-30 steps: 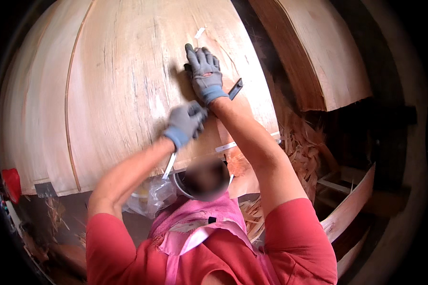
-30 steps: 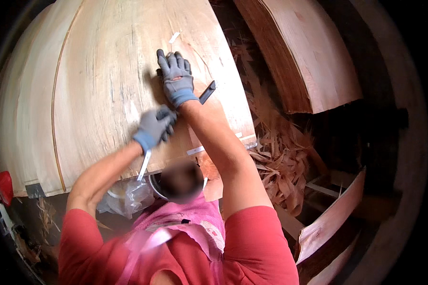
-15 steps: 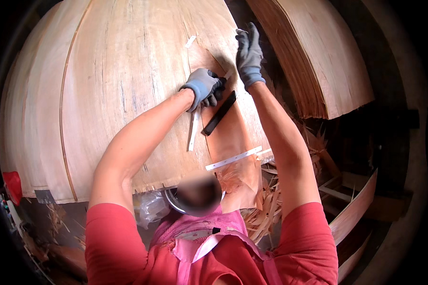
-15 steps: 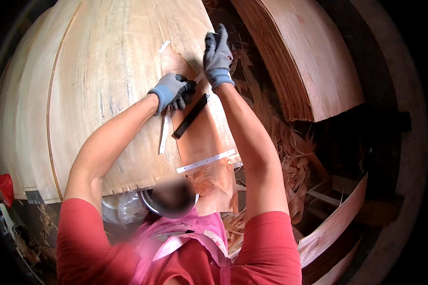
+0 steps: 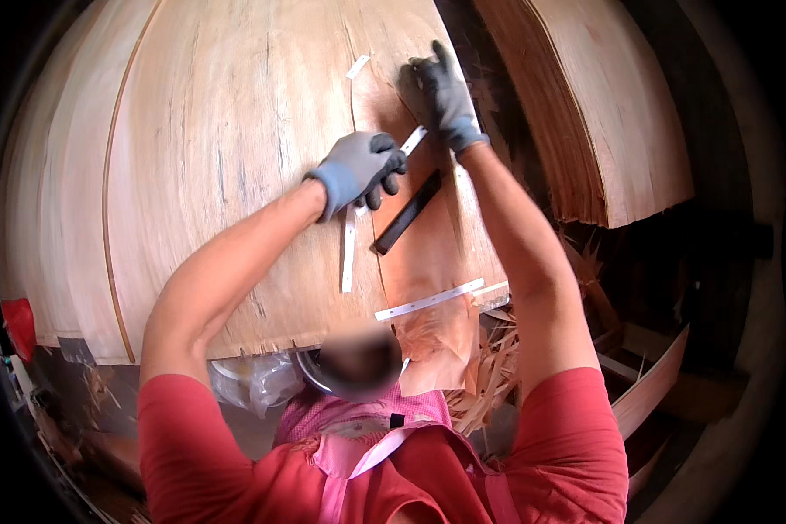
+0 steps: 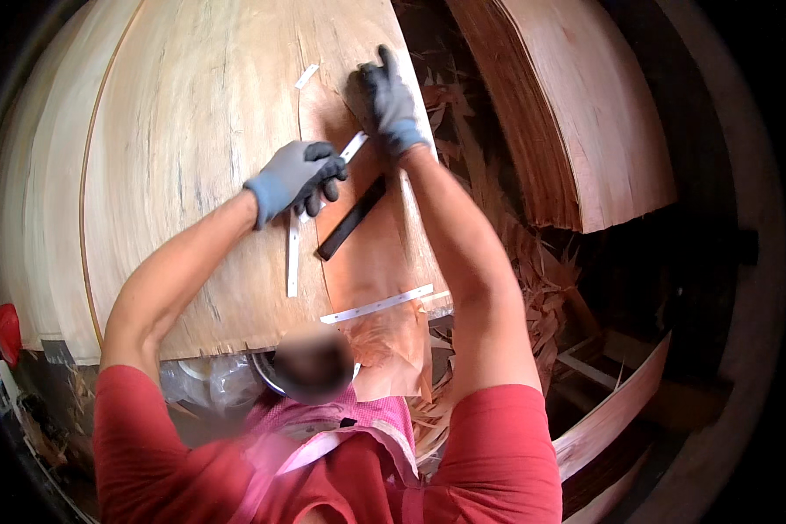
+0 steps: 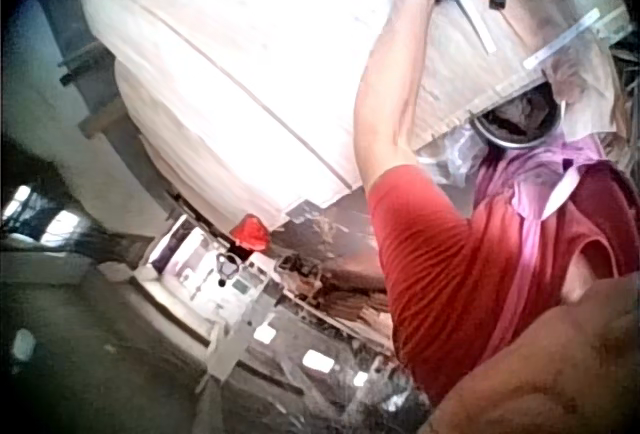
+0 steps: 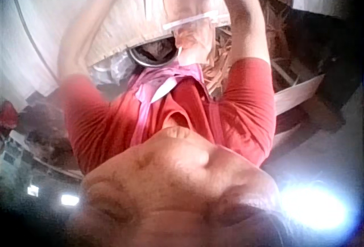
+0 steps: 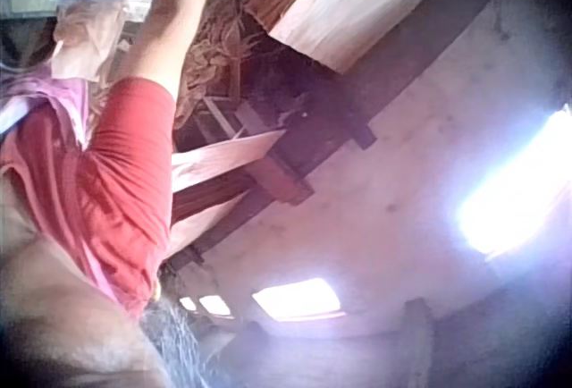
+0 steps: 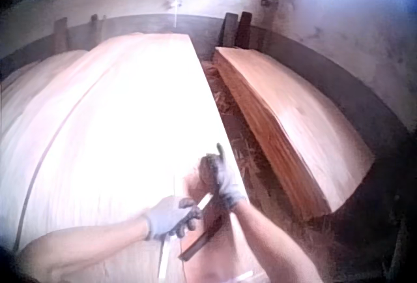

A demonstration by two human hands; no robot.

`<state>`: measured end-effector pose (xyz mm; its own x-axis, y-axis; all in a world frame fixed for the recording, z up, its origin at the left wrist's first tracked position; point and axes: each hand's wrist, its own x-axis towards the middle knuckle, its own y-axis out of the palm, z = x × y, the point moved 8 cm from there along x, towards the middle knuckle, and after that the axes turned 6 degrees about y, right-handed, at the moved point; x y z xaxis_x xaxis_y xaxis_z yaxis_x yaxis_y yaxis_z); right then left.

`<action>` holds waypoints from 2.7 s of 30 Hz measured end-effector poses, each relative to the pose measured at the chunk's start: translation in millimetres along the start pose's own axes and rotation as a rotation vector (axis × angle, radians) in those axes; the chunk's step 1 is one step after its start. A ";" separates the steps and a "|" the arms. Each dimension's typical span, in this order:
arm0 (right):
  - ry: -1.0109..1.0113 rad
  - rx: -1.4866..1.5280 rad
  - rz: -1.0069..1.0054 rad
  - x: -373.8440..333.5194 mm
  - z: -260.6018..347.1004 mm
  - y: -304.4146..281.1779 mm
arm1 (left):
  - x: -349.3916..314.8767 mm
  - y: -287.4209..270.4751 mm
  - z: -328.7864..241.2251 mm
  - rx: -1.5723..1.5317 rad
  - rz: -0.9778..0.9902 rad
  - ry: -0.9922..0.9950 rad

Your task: The person measures and cuts strips of wood veneer using a measuring tape and a utility knife, then applies the strips to a larger curved wood panel.

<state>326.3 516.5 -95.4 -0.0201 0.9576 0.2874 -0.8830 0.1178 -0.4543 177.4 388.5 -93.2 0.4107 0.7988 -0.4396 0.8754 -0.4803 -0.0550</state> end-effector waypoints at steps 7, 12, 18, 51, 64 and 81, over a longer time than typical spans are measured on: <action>-0.141 -0.441 -0.174 -6.2 51.8 -0.8 | 48.2 1.7 -2.0 0.259 0.111 -0.050; -0.300 -0.604 -0.200 -22.8 41.2 14.4 | 14.6 -9.6 -22.8 0.761 -0.169 0.385; -0.190 -0.576 -0.135 -17.3 37.7 10.4 | -33.0 5.9 -12.7 1.366 -0.235 0.588; -0.197 -0.717 -0.031 -45.8 48.5 34.1 | -30.0 -10.0 20.8 -0.206 0.144 -0.036; -0.224 -0.620 -0.132 -41.1 60.6 28.3 | -161.9 -74.5 12.0 0.060 -0.128 0.189; 0.442 -0.884 0.217 -186.8 69.1 -44.7 | -451.3 11.2 226.8 0.885 0.764 -0.633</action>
<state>337.1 314.2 -70.5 0.1947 0.9719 -0.1325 -0.2133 -0.0899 -0.9728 -55.9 -59.6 -98.7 0.3220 0.0356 -0.9461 -0.0796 -0.9947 -0.0645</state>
